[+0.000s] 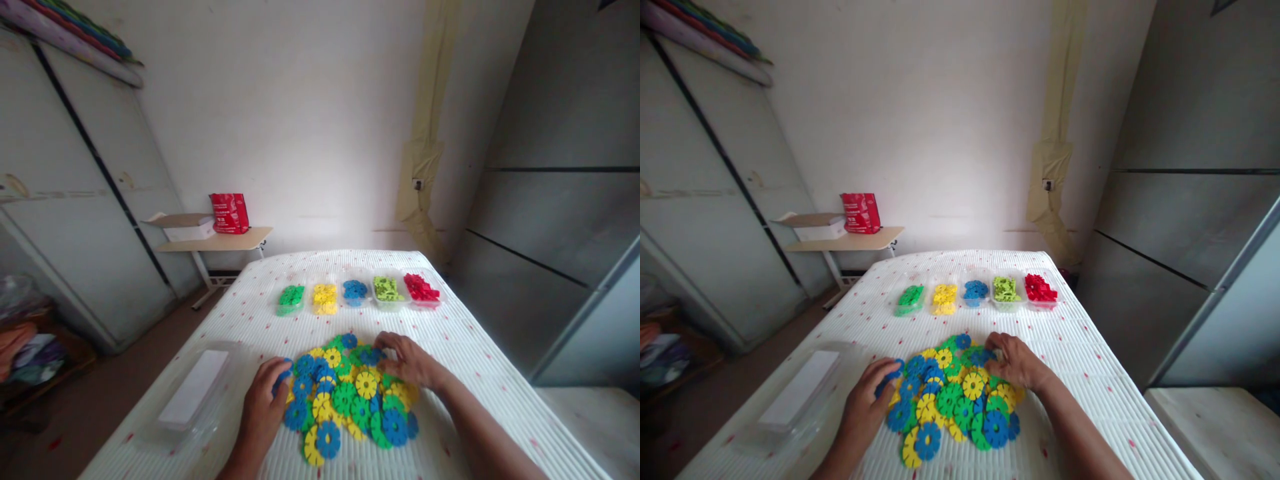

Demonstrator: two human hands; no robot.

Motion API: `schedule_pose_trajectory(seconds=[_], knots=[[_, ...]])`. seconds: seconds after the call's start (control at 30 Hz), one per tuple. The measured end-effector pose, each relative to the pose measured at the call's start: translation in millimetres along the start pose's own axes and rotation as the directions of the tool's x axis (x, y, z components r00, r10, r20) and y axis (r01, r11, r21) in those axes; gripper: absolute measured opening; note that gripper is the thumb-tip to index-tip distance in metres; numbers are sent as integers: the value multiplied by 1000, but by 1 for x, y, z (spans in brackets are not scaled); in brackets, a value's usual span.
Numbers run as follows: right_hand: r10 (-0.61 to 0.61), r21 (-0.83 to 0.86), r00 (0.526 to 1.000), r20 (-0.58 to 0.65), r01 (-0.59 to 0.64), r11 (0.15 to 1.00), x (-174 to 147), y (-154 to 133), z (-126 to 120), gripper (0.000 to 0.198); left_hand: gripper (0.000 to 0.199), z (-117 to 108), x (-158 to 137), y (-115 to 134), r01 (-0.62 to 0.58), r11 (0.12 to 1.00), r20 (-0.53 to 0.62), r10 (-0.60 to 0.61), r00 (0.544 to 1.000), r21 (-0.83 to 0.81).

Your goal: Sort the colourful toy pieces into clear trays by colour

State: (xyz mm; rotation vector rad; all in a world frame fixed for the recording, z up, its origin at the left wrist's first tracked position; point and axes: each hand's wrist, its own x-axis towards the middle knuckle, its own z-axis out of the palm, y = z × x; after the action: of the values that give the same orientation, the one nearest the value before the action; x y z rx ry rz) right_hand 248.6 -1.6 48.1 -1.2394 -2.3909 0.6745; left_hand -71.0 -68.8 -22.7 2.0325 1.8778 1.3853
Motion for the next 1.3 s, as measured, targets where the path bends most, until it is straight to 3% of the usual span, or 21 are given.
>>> schedule_pose_trajectory(seconds=[0.23,0.4,0.6,0.73,1.3], knots=[[69,-123,994,-84,-79,989,-8,28,-18,21,27,0,0,2,5,1000,-10,-5,1000,-7],[6,-160,988,-153,-30,987,-4,4,-7,25,27,1,-1,1,10,1000,-1,-10,1000,-6],[97,-395,991,-95,-127,910,4,-33,19,26,26,1,0,4,34,999,-4,-34,999,-3],[94,-493,988,-122,-142,859,7,-33,29,21,26,0,0,6,34,999,-7,-34,999,-4],[43,-555,993,-114,-100,826,11,-23,36,23,24,1,-1,6,42,999,-14,-42,999,-19]])
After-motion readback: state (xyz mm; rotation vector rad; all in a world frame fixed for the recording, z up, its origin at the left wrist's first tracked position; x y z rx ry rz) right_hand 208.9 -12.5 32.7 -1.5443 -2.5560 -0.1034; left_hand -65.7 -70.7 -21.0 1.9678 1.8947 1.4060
